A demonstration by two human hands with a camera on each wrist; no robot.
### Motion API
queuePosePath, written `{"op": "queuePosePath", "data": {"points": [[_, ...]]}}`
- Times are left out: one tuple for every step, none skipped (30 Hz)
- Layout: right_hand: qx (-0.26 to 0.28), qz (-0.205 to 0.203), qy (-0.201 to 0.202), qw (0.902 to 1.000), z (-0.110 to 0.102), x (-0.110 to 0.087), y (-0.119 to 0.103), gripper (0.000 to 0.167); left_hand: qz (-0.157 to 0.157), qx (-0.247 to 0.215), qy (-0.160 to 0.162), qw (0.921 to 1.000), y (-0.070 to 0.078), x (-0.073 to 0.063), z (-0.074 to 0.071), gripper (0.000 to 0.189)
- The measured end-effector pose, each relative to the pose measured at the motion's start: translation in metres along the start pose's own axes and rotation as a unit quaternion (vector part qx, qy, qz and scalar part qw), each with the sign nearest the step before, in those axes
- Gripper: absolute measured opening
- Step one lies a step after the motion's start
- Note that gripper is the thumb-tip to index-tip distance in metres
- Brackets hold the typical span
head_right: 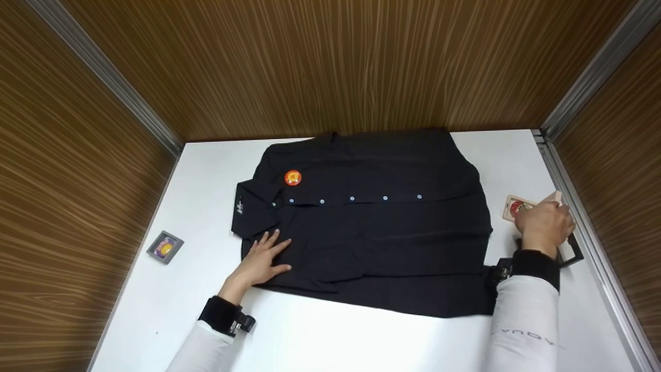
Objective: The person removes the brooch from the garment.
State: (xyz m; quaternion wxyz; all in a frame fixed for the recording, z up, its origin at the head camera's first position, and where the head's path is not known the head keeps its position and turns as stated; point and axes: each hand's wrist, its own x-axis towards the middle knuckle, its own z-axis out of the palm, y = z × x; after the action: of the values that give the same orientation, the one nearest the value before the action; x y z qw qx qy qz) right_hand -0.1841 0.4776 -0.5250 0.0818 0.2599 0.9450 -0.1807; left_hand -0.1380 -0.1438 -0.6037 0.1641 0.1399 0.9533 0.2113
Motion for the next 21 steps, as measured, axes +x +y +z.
{"op": "queuePosePath", "data": {"points": [[0.001,0.000,-0.003,1.0000,0.001,0.000,0.000,0.061,0.001,0.000,0.000,1.0000,0.000,0.000,0.000,0.069],[0.002,-0.001,-0.005,1.0000,0.003,-0.001,-0.001,0.062,0.002,0.000,0.001,1.0000,0.000,0.000,-0.001,0.069],[0.002,-0.006,-0.004,1.0000,0.004,-0.001,-0.002,0.062,0.003,-0.001,0.002,1.0000,0.000,0.000,-0.001,0.069],[0.001,-0.013,-0.003,0.9999,0.005,-0.001,-0.003,0.063,0.004,-0.002,0.002,1.0000,0.000,0.000,0.000,0.069],[0.003,-0.018,-0.002,0.9998,0.006,-0.001,-0.003,0.063,0.005,-0.002,0.003,1.0000,-0.001,0.001,0.000,0.069],[0.004,-0.024,0.000,0.9997,0.007,-0.002,-0.004,0.064,0.006,-0.002,0.003,1.0000,-0.001,0.001,0.000,0.069],[0.009,-0.030,0.002,0.9995,0.008,-0.002,-0.006,0.064,0.007,-0.002,0.005,1.0000,-0.001,0.001,0.001,0.069],[0.013,-0.039,0.002,0.9991,0.009,-0.001,-0.007,0.064,0.007,-0.001,0.006,1.0000,-0.001,0.001,0.001,0.069],[0.019,-0.047,0.005,0.9987,0.011,-0.001,-0.008,0.064,0.008,-0.001,0.007,0.9999,-0.001,0.001,0.001,0.069],[0.024,-0.053,0.006,0.9983,0.013,-0.001,-0.009,0.065,0.009,0.000,0.008,0.9999,-0.001,0.001,0.001,0.069],[0.031,-0.059,0.007,0.9977,0.015,-0.001,-0.009,0.065,0.009,0.000,0.008,0.9999,0.000,0.001,0.001,0.069],[0.037,-0.063,0.007,0.9973,0.017,-0.001,-0.009,0.065,0.010,0.000,0.008,0.9999,0.000,0.001,0.001,0.069],[0.043,-0.067,0.006,0.9968,0.020,-0.001,-0.008,0.065,0.011,0.000,0.008,0.9999,0.000,0.000,0.000,0.069],[0.048,-0.069,0.005,0.9964,0.022,-0.002,-0.008,0.066,0.011,-0.001,0.008,0.9999,0.000,0.000,0.000,0.069],[0.054,-0.069,0.001,0.9962,0.024,-0.002,-0.008,0.067,0.011,-0.002,0.008,0.9999,0.000,0.000,0.000,0.069],[0.060,-0.067,-0.003,0.9959,0.026,-0.002,-0.007,0.066,0.011,-0.002,0.007,0.9999,0.000,0.001,0.000,0.069],[0.064,-0.065,-0.007,0.9958,0.028,-0.002,-0.006,0.066,0.010,-0.003,0.007,0.9999,0.000,0.000,0.000,0.069],[0.068,-0.062,-0.010,0.9958,0.030,-0.002,-0.006,0.064,0.009,-0.003,0.007,0.9999,0.000,0.000,0.000,0.069],[0.070,-0.061,-0.011,0.9956,0.032,-0.003,-0.005,0.063,0.009,-0.001,0.007,0.9999,-0.001,0.001,0.001,0.069],[0.070,-0.061,-0.012,0.9956,0.033,-0.003,-0.005,0.062,0.008,-0.001,0.006,0.9999,-0.001,0.001,0.000,0.069],[0.069,-0.062,-0.013,0.9956,0.034,-0.004,-0.004,0.061,0.008,0.000,0.006,0.9999,-0.001,0.001,0.000,0.069]]}}
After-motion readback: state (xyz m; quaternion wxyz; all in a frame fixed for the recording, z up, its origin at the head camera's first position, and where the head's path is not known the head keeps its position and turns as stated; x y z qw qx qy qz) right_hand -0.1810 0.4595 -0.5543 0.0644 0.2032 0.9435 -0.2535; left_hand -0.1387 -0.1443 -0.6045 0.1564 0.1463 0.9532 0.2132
